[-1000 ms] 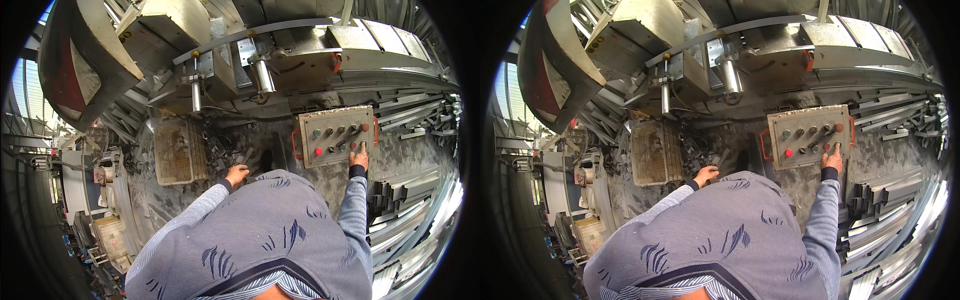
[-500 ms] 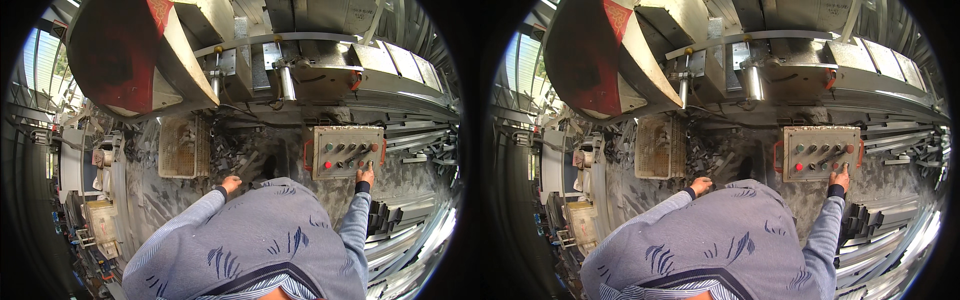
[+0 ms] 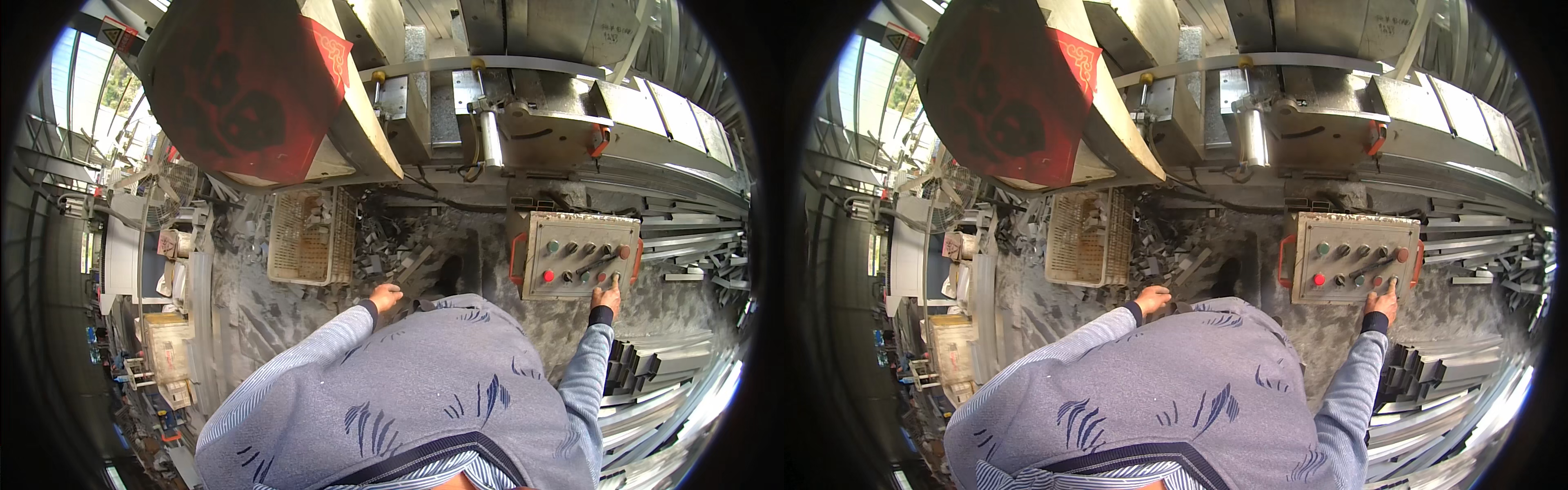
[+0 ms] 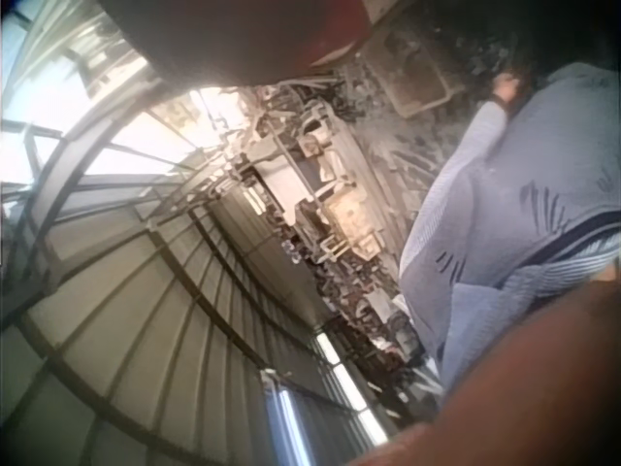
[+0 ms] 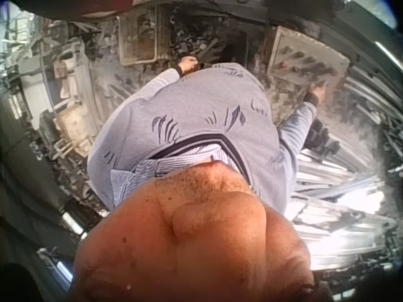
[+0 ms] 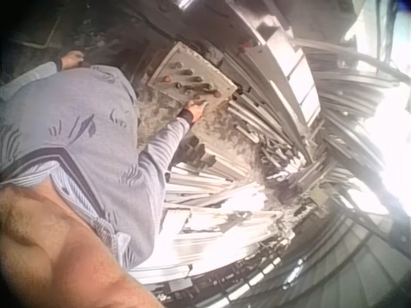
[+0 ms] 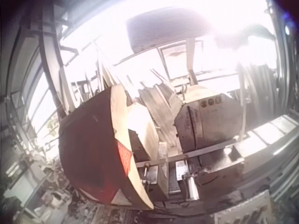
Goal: The person operates a metal cutting machine in a workshop. They repeatedly place metal profiles into the machine, press buttons on the control panel to cut, and remove the cut pieces.
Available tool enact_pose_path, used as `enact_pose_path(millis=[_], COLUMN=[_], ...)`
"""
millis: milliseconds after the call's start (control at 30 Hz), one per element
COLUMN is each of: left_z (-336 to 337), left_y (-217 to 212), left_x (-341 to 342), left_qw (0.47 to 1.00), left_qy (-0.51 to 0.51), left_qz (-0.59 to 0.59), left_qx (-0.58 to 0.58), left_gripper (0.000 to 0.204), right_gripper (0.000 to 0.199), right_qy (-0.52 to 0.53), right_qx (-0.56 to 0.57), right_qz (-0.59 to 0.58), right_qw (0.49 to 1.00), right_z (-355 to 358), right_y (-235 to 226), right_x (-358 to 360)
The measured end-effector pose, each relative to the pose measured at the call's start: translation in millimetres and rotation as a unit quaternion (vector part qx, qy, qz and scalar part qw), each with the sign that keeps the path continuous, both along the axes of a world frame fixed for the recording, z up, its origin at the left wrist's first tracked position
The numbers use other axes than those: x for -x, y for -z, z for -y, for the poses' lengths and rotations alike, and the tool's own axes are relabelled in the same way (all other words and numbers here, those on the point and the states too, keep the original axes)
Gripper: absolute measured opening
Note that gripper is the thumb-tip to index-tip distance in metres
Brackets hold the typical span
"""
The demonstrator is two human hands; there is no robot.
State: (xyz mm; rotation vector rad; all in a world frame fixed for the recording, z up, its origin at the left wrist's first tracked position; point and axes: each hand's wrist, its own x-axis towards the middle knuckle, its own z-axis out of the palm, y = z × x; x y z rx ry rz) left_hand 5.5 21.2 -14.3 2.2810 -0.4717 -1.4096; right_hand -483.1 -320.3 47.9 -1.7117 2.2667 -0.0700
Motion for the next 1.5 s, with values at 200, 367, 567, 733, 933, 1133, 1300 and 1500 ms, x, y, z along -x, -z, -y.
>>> enact_pose_path(millis=[200,367,567,733,933,1133,1300,1500], left_z=[-15,-5,11,14,9,11,13,15], left_y=[-6,-13,-11,-12,-15,-24,-15,-2], left_x=[-11,-8,-2,-2,-5,-3,-2,0], left_qw=[1.0,0.999,0.997,0.999,0.999,0.998,0.999,0.999], left_qy=[-0.018,-0.03,-0.041,-0.014,-0.009,-0.008,-0.005,-0.013], left_qz=[0.011,-0.034,-0.061,-0.039,-0.038,-0.041,-0.045,-0.045], left_qx=[-0.023,-0.016,0.014,0.005,-0.02,-0.044,-0.027,-0.011], left_gripper=[0.04,0.042,0.039,0.039,0.04,0.042,0.041,0.039], right_gripper=[0.073,0.073,0.073,0.072,0.072,0.071,0.071,0.07], right_qy=[-0.01,-0.019,-0.015,-0.004,-0.009,0.0,0.014,0.017], right_qx=[0.01,0.036,0.026,0.017,0.031,0.02,0.01,0.006], right_qz=[-0.017,-0.012,-0.008,-0.009,0.0,0.006,-0.006,-0.006], right_qw=[1.0,0.999,1.0,1.0,0.999,1.0,1.0,1.0], right_z=[1,0,0,0,1,0,0,1], right_y=[5,12,9,7,12,10,5,4], right_x=[2,4,2,1,5,5,1,1])
